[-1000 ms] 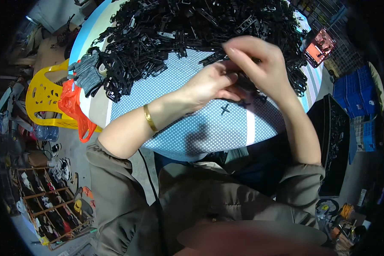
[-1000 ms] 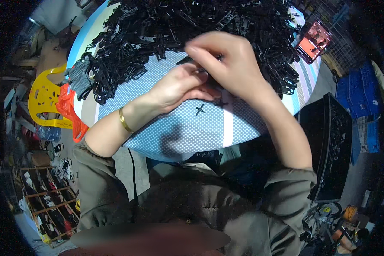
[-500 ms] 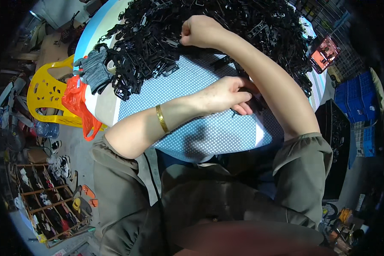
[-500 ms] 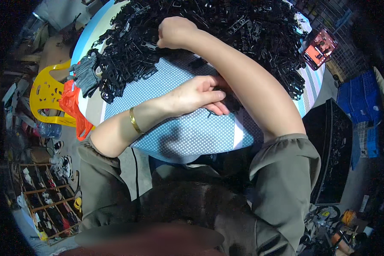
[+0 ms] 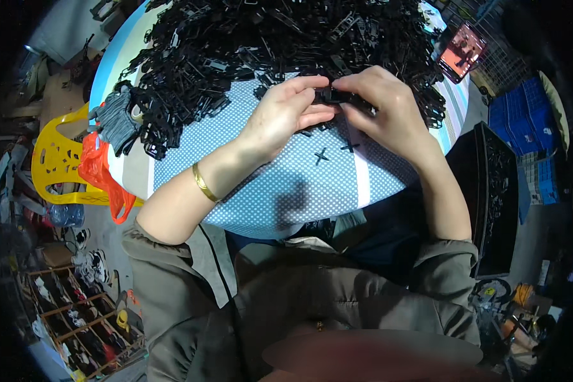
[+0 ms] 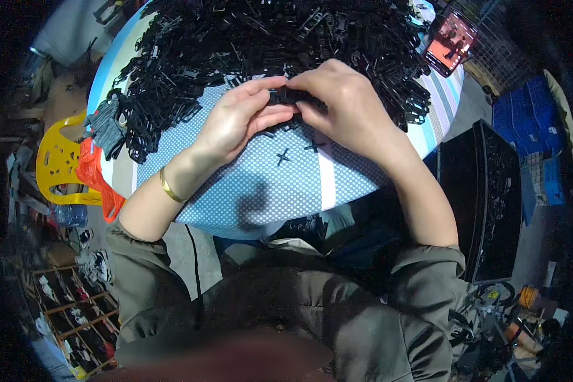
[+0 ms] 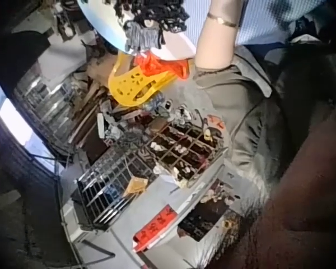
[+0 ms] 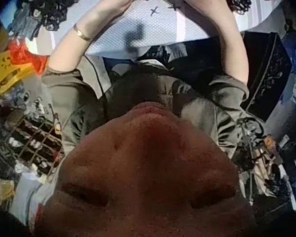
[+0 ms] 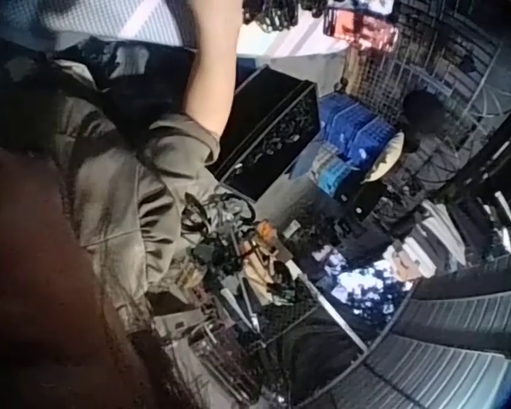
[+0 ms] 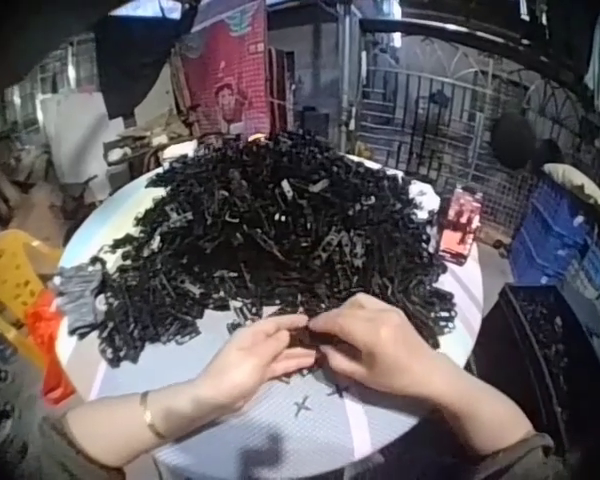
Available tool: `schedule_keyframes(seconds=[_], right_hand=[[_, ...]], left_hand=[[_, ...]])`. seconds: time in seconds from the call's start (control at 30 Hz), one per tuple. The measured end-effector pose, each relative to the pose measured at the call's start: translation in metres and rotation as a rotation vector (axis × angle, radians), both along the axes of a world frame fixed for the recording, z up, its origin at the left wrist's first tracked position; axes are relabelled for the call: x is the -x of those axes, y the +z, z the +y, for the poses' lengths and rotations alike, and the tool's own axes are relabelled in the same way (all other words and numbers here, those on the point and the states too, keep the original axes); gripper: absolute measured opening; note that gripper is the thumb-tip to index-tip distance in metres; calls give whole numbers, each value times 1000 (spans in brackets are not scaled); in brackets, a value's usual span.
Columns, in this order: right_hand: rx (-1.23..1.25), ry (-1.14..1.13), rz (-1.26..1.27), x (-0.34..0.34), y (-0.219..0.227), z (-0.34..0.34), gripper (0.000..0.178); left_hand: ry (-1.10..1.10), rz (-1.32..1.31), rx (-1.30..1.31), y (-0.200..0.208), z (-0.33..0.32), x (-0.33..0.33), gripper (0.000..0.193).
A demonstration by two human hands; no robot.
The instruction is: Assembling small black plastic components from a large pile at a workstation.
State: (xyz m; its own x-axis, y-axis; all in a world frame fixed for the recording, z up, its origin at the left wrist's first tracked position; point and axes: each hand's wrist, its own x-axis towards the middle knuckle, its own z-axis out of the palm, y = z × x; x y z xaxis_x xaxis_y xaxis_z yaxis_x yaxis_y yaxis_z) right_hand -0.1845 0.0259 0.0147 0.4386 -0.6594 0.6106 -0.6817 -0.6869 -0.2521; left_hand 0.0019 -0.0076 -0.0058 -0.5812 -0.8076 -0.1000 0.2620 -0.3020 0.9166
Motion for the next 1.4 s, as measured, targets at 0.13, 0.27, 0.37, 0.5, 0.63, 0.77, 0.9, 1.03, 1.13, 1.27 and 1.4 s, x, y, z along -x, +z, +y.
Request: schedule_keyframes(seconds=[0.13,0.27,0.37,0.5,0.63,0.77,0.9,1.03,1.13,1.27,1.4], right_hand=[[-6,2,25,-1,0,5,32],[117,-17,81,-8,-2,12,34],[163,-50,104,-21,-5,21,38],[255,-89,95,-25,-10,22,44],[-95,-46,-211,-13,-9,14,37],[-830,-31,-681,-2,-4,17,35],[-873,-33,-682,2,-2,21,32],[-813,-41,-715,15,8,28,31],[-889,188,-281,39,25,36,25],[-937,494,277,24,23,47,26],[-830,278,93,11,11,38,28]], left_hand=[[-51,-80,45,-3,0,1,34],[1,-115,136,-6,4,1,34],[30,-115,163,-7,7,0,37],[64,-139,220,-6,6,1,40],[9,-72,230,-1,7,-4,40],[-56,-39,368,5,8,-9,41],[-92,-110,464,6,12,-8,43],[-125,3,568,21,-2,-11,40],[301,-892,1350,27,-40,-41,26],[333,-1561,1461,8,-56,-61,16],[373,-1588,1539,-1,-55,-53,17]])
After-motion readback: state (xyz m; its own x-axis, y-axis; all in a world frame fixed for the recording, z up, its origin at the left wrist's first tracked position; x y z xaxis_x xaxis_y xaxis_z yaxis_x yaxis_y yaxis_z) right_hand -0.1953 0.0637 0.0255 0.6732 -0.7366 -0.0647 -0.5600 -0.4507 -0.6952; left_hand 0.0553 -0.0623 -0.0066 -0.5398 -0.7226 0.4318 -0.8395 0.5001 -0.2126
